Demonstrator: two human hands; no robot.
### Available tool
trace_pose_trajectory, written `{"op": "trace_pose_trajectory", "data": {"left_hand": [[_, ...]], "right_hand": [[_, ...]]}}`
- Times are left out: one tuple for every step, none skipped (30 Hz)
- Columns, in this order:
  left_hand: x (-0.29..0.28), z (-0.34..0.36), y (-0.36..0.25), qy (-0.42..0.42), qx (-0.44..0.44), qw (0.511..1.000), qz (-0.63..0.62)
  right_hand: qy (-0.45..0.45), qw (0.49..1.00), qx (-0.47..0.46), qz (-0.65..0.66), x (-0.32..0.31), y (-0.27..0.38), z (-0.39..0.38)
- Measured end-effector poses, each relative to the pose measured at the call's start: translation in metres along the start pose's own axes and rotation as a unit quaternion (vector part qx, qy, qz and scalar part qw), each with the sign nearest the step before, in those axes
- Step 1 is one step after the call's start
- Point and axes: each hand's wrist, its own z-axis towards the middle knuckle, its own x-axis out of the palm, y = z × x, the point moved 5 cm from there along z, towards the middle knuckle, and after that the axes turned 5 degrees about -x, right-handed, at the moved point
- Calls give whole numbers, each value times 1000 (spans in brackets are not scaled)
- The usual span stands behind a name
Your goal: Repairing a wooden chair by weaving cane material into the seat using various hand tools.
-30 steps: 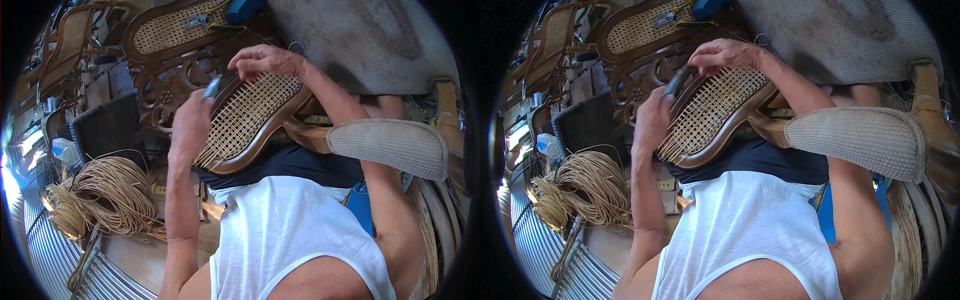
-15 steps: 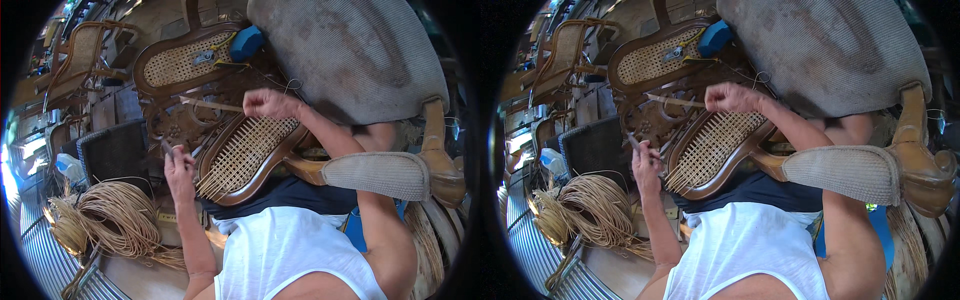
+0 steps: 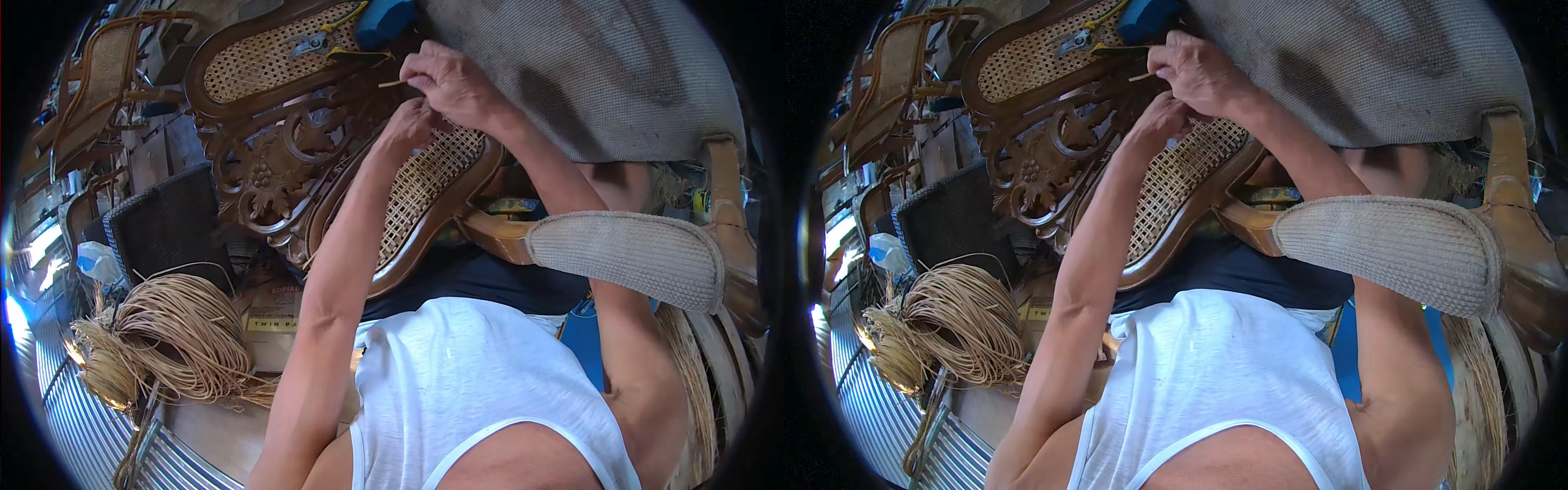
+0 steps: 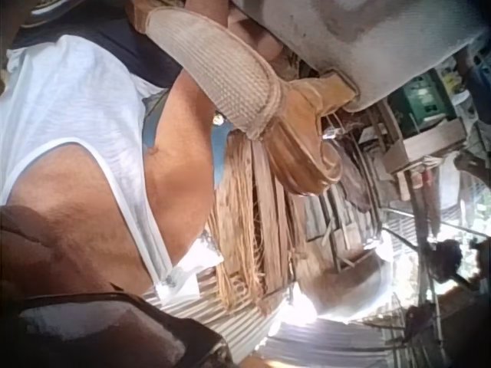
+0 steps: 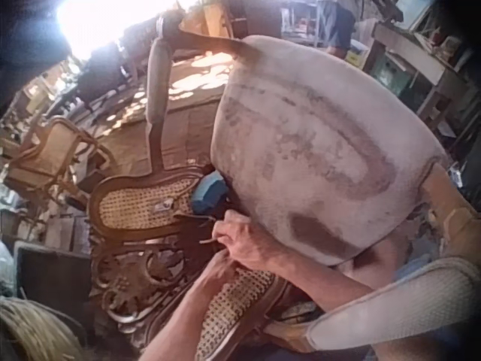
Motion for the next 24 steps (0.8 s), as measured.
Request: {"op": "trace_pose_trajectory", "data": {"left_hand": [[-5,-10,0,-37,171,972,158],[25,-7,-47,8,-209,968,-135],[9,-29,-44,-47,-217,967,-126],[-12,-51,-30,-102,-228,961,-120],[-27,-68,-19,-116,-259,956,-70],[-38,-82,-22,-116,-270,956,-19],[-42,-94,-29,-117,-273,955,-18],[-45,-103,-35,-109,-287,951,36],[-46,-108,-37,-99,-299,945,90],[-48,-108,-40,-90,-285,943,145],[-47,-107,-42,-92,-286,943,145],[-45,-106,-45,-97,-280,929,220],[-43,-103,-50,-99,-271,911,294],[-41,-100,-52,-94,-263,917,285],[-41,-99,-50,-93,-263,917,286],[-38,-95,-50,-55,-247,913,320],[-35,-92,-49,-17,-231,907,352],[-35,-90,-48,-17,-233,906,353],[-32,-85,-50,-3,-249,893,374],[-30,-81,-53,11,-265,880,395],[-29,-76,-57,10,-266,879,395],[-26,-72,-60,20,-271,874,403],[-25,-69,-61,30,-276,868,411],[-24,-66,-60,31,-276,868,412]], "right_hand": [[7,1000,-8,-12,17,-6,-4],[29,998,33,-42,7,-55,-48],[24,999,29,-37,13,-55,-49],[76,994,74,-8,28,-61,-53],[131,984,121,17,40,-69,-61],[172,976,123,59,48,-77,-67],[173,975,123,62,54,-75,-69],[198,964,138,110,62,-74,-73],[222,950,153,157,69,-74,-77],[219,950,146,166,69,-70,-75],[220,950,143,167,68,-68,-76],[230,942,175,171,67,-70,-79],[238,932,210,173,65,-72,-83],[238,932,210,173,63,-74,-84],[229,927,224,197,62,-77,-83],[221,920,237,220,60,-79,-81],[221,920,237,220,58,-79,-80],[217,910,242,256,58,-79,-80],[212,900,247,290,58,-81,-80],[209,906,235,284,58,-82,-79],[209,906,234,285,60,-83,-79],[224,909,247,251,63,-86,-82],[237,911,261,216,65,-89,-84],[237,910,261,217,66,-91,-85]]}}
